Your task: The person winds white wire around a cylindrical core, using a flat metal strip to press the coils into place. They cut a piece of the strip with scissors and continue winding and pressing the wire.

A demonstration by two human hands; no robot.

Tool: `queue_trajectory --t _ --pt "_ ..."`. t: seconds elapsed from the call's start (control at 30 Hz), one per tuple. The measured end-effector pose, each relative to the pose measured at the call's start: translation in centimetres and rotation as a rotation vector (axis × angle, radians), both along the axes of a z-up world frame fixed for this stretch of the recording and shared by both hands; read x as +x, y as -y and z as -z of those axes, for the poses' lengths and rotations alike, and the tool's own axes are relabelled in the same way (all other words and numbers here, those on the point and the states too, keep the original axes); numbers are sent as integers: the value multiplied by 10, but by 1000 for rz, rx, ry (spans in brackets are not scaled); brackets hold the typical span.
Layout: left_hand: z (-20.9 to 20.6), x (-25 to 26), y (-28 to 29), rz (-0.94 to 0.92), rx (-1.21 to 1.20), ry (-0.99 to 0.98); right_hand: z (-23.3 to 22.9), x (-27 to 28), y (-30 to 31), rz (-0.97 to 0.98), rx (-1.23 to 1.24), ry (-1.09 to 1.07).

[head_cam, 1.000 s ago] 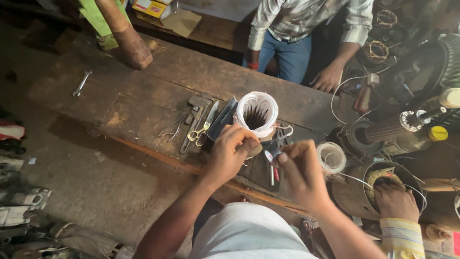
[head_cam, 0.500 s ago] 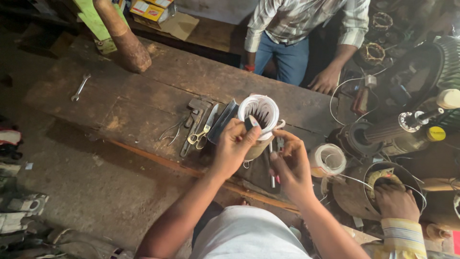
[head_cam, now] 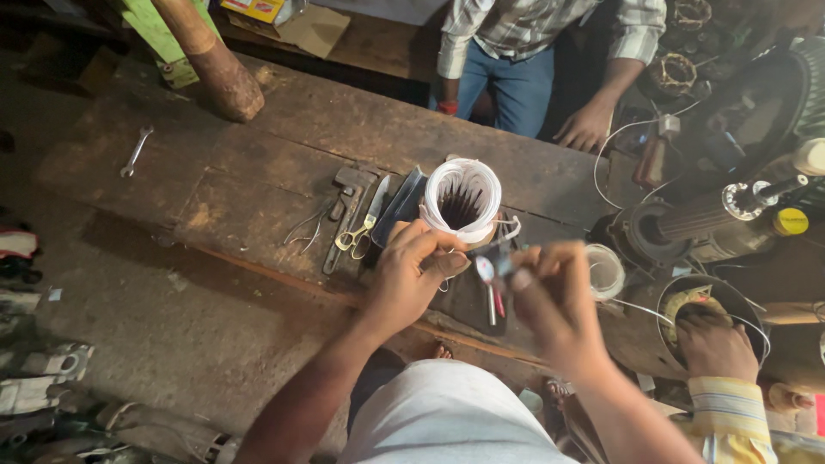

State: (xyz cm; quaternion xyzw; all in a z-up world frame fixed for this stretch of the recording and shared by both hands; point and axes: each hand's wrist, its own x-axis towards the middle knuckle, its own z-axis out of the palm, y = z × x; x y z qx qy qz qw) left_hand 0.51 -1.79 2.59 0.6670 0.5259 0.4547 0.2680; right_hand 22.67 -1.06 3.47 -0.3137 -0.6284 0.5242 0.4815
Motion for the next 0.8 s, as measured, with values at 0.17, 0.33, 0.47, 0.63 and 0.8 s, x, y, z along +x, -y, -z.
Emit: queue_trajectory --t 0.17,0.33,0.47,0.63,0.8 --pt "-6 6 -5 -9 142 -17 -2 -2 -17 -92 -377 -125" --pt "3 15 -12 -142 214 19 47 -21 2 200 76 -95" --pt "7 14 -11 -23 24 100 69 -23 -11 92 371 166" --pt "-2 14 -4 -87 214 -140 47 -8 -12 290 521 799" --pt "-11 13 0 -4 125 -46 4 13 -11 -17 -395 -223"
